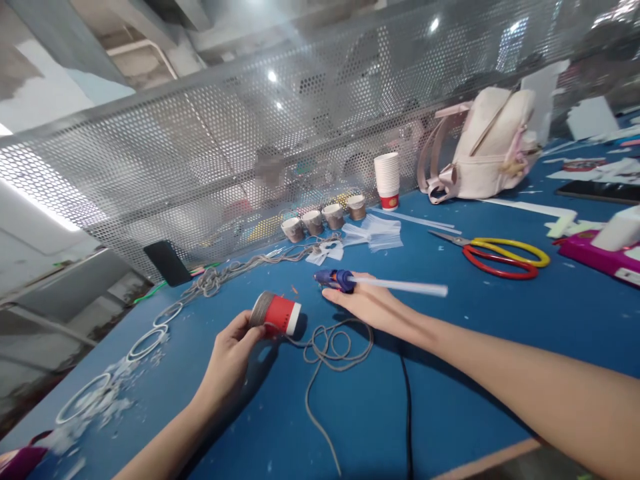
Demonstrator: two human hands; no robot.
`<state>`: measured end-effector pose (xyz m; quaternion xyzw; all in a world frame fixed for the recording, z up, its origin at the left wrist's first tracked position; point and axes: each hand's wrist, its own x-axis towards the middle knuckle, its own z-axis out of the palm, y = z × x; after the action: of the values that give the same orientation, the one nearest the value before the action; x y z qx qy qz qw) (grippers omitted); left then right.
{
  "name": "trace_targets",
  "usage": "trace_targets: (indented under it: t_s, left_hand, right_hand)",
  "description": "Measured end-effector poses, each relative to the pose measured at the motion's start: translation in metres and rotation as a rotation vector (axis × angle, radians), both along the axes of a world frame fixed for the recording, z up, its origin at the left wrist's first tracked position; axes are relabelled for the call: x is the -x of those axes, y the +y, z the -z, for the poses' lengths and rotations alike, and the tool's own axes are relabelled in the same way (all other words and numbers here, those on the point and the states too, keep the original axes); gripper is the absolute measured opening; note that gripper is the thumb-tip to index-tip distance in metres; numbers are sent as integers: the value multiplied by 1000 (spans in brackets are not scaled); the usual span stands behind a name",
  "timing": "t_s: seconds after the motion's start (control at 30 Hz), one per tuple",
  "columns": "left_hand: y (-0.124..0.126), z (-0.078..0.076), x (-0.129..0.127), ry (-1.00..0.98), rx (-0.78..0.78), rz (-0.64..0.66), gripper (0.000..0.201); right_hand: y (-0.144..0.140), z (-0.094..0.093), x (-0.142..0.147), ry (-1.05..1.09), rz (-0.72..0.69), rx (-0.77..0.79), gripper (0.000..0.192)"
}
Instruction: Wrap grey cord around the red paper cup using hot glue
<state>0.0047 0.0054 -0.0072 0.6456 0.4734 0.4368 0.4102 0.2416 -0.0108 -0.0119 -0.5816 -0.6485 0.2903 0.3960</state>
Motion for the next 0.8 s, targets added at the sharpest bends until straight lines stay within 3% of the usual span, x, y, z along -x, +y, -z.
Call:
trace_targets:
  t_s: [0.1, 0.2, 0.43, 0.5, 0.63, 0.7, 0.8]
  left_hand:
    - [-1, -1, -3, -21, 44, 1, 9]
    - [-4, -3, -5, -17, 58, -10, 12]
    - [-5, -1, -2, 16, -2, -32, 16]
    - [-6, -1, -3, 15, -3, -34, 18]
    - [-14, -7, -10, 13, 32, -30, 20]
    - [-20, -11, -13, 11, 50, -10, 20]
    - [-29, -14, -16, 19, 61, 20, 20]
  right_hand:
    - [11, 13, -6, -162, 39, -53, 34]
    - [15, 13, -9, -379, 80, -19, 43]
    - [-22, -34, -22, -892, 69, 93, 45]
    - [-38, -43, -20, -883, -30, 96, 39]
    - [-51, -42, 8, -564, -349, -139, 13]
    - [-46, -35, 27, -582, -332, -330, 7]
    - [-33, -24, 47, -695, -255, -482, 11]
